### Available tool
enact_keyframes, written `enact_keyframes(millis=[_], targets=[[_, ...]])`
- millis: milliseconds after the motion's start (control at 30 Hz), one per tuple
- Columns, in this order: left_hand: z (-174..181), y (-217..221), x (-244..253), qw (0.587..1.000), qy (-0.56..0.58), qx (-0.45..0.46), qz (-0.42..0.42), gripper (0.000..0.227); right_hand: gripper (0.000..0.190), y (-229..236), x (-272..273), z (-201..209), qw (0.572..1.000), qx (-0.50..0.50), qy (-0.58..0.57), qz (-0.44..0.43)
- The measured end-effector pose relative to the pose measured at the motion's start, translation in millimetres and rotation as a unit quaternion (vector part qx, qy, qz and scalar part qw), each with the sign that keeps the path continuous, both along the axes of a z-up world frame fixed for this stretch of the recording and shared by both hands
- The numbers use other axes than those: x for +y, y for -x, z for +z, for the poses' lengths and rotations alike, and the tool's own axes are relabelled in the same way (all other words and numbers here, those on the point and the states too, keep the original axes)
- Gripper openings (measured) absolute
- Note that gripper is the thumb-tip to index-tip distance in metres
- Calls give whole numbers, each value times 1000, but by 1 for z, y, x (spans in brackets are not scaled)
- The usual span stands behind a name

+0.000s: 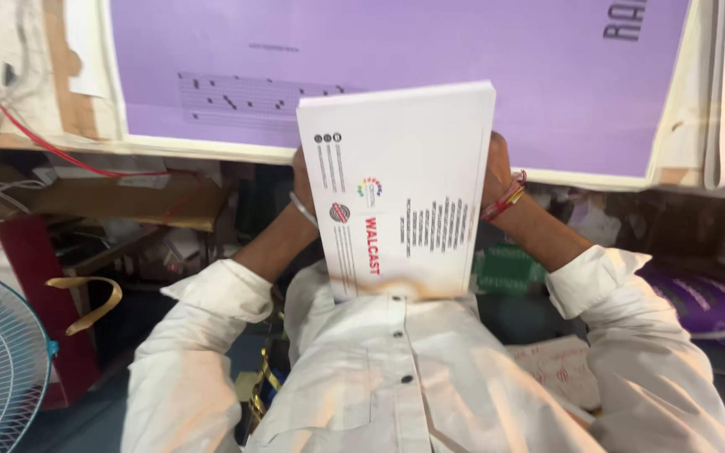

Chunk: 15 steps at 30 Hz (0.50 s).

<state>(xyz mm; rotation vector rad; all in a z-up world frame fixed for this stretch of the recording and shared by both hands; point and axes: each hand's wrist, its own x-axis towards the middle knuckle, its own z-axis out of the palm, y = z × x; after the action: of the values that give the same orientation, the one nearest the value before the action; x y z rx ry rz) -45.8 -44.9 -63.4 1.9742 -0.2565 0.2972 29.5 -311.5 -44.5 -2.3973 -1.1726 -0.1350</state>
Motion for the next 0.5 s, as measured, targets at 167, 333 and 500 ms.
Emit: enact_keyframes(millis=[167, 333, 500], targets=[[7, -32, -21, 919, -377, -116, -4, 57, 38, -6, 7, -3, 984, 121, -131, 6], [-6, -25, -12, 934, -348, -82, -24, 70, 41, 5, 17, 1, 915, 340, -207, -65], [5, 2, 13, 974, -216, 29, -62, 59, 40, 10, 13, 11, 998, 38, -15, -47]])
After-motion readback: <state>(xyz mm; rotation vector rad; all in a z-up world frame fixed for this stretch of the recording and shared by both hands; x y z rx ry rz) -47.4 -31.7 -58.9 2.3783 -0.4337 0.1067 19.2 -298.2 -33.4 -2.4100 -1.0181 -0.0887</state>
